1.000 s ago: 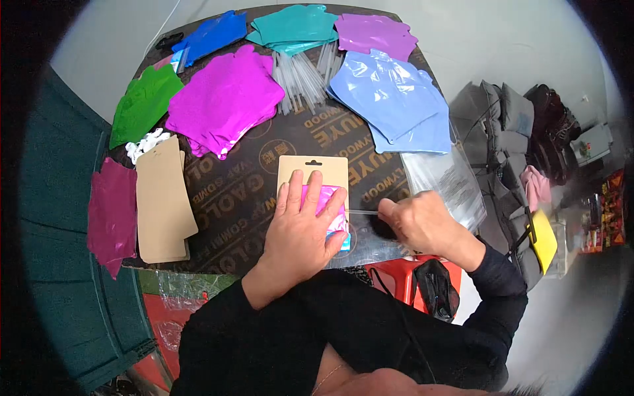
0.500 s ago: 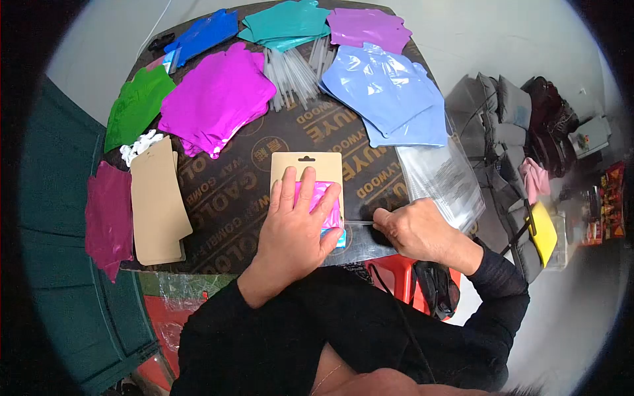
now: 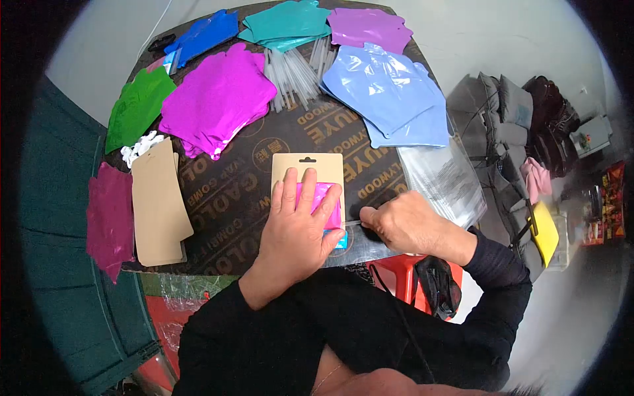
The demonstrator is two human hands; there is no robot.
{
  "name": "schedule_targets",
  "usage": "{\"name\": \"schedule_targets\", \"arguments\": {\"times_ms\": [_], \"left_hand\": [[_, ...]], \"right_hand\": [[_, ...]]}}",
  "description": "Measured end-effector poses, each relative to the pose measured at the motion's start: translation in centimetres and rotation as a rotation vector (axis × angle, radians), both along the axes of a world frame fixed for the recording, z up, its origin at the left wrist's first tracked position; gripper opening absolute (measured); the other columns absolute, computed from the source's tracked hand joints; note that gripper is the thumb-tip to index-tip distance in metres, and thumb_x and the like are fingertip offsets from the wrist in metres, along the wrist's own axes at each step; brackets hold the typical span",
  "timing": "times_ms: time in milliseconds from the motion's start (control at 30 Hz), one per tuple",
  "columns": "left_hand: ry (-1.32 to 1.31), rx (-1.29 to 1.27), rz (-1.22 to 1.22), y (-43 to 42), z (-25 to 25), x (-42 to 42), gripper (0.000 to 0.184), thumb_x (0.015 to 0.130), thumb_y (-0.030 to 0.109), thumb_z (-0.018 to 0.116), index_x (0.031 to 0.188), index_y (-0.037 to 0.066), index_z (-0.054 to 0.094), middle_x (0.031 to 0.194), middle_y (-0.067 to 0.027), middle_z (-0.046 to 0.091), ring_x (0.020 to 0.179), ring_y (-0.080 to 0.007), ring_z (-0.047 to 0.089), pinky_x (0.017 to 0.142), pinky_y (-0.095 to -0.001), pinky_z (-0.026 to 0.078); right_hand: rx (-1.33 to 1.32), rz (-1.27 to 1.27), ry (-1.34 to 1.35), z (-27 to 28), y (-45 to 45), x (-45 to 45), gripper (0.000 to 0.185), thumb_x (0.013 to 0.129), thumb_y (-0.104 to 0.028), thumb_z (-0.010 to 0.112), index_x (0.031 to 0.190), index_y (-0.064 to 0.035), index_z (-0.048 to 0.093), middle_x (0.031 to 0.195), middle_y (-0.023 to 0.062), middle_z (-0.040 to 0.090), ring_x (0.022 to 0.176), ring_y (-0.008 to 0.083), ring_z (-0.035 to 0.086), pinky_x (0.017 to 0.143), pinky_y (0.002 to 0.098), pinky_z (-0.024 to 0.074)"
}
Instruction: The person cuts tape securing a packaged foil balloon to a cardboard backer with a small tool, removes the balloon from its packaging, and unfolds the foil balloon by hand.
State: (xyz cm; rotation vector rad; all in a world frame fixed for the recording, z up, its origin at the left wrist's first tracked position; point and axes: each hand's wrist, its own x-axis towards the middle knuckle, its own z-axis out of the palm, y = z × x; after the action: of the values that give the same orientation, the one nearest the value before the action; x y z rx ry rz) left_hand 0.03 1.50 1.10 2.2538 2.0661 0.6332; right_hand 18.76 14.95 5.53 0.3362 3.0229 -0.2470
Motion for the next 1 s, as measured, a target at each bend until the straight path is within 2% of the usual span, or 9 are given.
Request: {"name": "schedule_targets", "arguments": {"times_ms": [300,467,600,767,1000], "left_hand": [[0.029,-0.019,0.016,0.0,0.4,0.4,0.07,0.081,0.035,0.068,0.141,0.004,0.049,0.147,-0.0309,0.036,0.133,-0.0527,0.032,0.112,-0.0577,0.026],[0.054,0.005,0.01,0.1,0.4,0.4,0.072,0.08,0.035,0.069,0.141,0.004,0.049,0.147,-0.0305,0.037,0.133,-0.0526,0.033,0.112,-0.0573,0.027],[0.041,0.001,0.013,0.1,0.2,0.4,0.072,0.079,0.036,0.069,0.141,0.004,0.049,0.147,-0.0301,0.037,0.133,-0.0523,0.033,0.112,-0.057,0.028],[0.039,0.0,0.012,0.1,0.2,0.4,0.073,0.08,0.037,0.069,0.141,0.002,0.048,0.147,-0.0295,0.037,0.133,-0.0519,0.033,0.112,-0.0568,0.028],[0.027,0.005,0.016,0.0,0.1,0.3,0.076,0.08,0.038,0.068,0.142,0.0,0.045,0.147,-0.0296,0.037,0.134,-0.0516,0.033,0.112,-0.0569,0.028]], "right_hand": [[0.063,0.119,0.058,-1.3,0.4,-0.5,0.011,0.084,-0.018,0.056,0.079,-0.0086,0.059,0.06,0.0132,0.063,0.052,0.0347,0.062,0.047,0.0408,0.0463],[0.007,0.12,0.145,-1.5,-0.5,0.3,0.012,0.085,-0.019,0.056,0.079,-0.0082,0.058,0.059,0.0137,0.062,0.051,0.0346,0.061,0.047,0.041,0.0457],[0.025,-0.022,0.125,0.0,-0.2,1.3,0.012,0.083,-0.016,0.06,0.076,-0.0076,0.055,0.059,0.011,0.06,0.052,0.032,0.058,0.049,0.0372,0.043],[0.06,-0.128,0.125,0.9,0.4,1.4,0.012,0.084,-0.016,0.06,0.077,-0.0073,0.057,0.057,0.0127,0.058,0.049,0.0341,0.055,0.047,0.0384,0.0413],[0.087,-0.113,0.03,0.3,0.7,0.2,0.012,0.084,-0.019,0.057,0.08,-0.0077,0.059,0.059,0.0152,0.063,0.05,0.0381,0.06,0.046,0.0426,0.045]]}}
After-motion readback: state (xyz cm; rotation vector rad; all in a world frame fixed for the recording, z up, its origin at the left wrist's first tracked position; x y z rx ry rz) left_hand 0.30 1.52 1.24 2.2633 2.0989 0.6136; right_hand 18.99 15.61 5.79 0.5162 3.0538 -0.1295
